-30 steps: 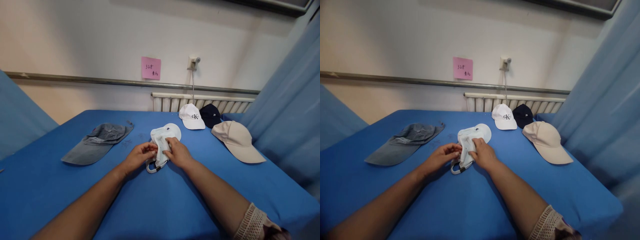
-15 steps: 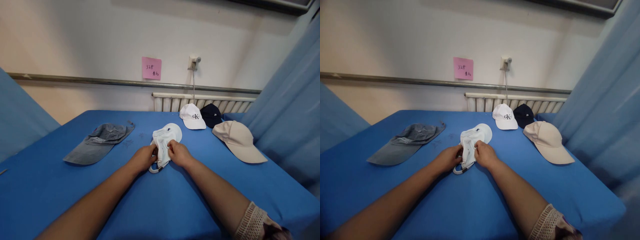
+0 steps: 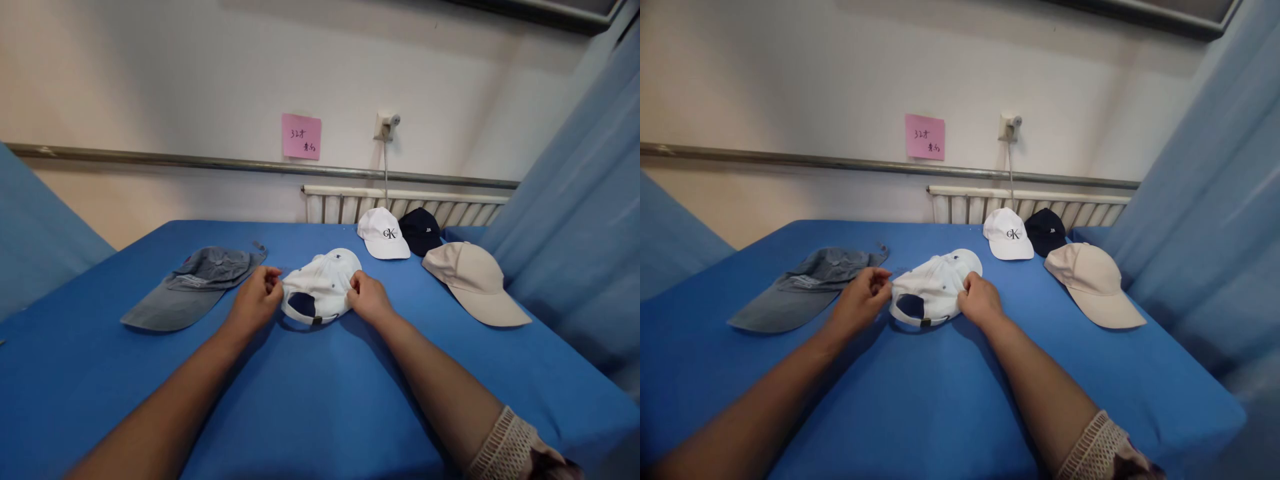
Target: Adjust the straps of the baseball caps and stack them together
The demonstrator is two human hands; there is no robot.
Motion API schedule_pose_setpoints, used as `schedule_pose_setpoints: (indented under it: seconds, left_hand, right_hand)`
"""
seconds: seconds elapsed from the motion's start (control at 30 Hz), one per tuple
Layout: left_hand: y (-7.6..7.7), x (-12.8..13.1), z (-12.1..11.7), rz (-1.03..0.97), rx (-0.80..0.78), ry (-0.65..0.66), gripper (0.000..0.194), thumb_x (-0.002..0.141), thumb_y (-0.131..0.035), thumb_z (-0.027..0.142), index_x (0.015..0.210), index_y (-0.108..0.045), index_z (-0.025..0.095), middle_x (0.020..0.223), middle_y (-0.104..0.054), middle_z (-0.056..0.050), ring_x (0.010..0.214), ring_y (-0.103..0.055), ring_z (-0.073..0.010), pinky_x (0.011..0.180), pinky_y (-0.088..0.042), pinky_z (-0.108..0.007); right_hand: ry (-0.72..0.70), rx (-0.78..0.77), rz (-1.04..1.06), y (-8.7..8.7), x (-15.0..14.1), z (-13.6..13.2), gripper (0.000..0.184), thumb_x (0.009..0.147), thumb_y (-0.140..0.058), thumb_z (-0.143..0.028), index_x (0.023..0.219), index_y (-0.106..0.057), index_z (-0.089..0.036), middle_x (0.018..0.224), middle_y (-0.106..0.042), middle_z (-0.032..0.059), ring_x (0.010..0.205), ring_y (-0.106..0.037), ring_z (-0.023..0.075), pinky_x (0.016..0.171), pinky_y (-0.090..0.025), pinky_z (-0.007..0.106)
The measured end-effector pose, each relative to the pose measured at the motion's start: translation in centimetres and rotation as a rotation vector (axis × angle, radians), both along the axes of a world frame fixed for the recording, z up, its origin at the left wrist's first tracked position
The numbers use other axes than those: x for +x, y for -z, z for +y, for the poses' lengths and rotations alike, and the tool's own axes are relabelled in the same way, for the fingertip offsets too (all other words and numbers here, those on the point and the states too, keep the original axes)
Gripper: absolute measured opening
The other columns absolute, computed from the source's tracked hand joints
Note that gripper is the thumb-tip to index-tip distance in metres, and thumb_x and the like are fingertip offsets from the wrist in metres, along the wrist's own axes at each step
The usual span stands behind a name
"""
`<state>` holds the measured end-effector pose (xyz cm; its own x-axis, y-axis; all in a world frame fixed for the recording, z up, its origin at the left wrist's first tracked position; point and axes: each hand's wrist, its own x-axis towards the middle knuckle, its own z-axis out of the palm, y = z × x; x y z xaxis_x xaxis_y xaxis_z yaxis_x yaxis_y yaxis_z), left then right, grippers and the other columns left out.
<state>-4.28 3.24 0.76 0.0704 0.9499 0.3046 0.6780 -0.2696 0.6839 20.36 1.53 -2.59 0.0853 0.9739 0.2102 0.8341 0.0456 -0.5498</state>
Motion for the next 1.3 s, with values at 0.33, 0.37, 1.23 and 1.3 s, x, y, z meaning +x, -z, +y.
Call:
schedule_pose_setpoints:
  seconds: [0.33,0.37,1.23,1.3]
  left_hand:
    - [-0.3,-0.7,-1.0,-0.145,-0.577,0.524,0.026,0.073,-0.065,0.037,0.091,-0.061,0.019,0.066,-0.061,0.002,0.055,-0.055,-0.0126,0.053,-0.043,-0.024]
    - [-0.1,-0.5,-1.0,-0.137,-0.563,0.535,0.026,0.075,-0.064,0.039,0.09,-0.062,0.019,0.066,-0.061,0.002,0.056,-0.055,-0.0128,0.053,-0.043,-0.024]
    - [1.1,0.2,0.1,-0.324,-0.151,0.255,0.013,0.071,-0.061,0.031,0.074,-0.055,0.019,0.07,-0.058,0.0,0.066,-0.055,-0.0153,0.062,-0.046,-0.027]
    - [0.9,0.0,-0.2,-0.297,-0.165,0.297,0.013,0.071,-0.06,0.03,0.07,-0.053,0.02,0.071,-0.059,-0.001,0.068,-0.056,-0.0163,0.064,-0.048,-0.028]
  right_hand:
    - [0.021,0.013,-0.07,-0.3,1.2,0.1,0.016,0.077,-0.053,-0.016,0.09,-0.061,-0.017,0.097,-0.066,0.0093,0.085,-0.06,0.0211,0.074,-0.041,0.03]
    - [-0.01,0.066,-0.042,-0.3,1.0,-0.1,0.021,0.078,-0.052,-0.015,0.097,-0.061,-0.017,0.102,-0.065,0.0098,0.089,-0.06,0.0209,0.079,-0.042,0.03]
    - [0.051,0.309,0.149,0.0,0.0,-0.5,0.014,0.074,-0.046,-0.019,0.086,-0.053,-0.021,0.085,-0.06,0.004,0.079,-0.056,0.0203,0.075,-0.042,0.031]
    - [0.028,0.321,0.146,0.0,0.0,-0.6,0.014,0.073,-0.046,-0.018,0.086,-0.053,-0.021,0.085,-0.06,0.0041,0.081,-0.056,0.0202,0.077,-0.043,0.031]
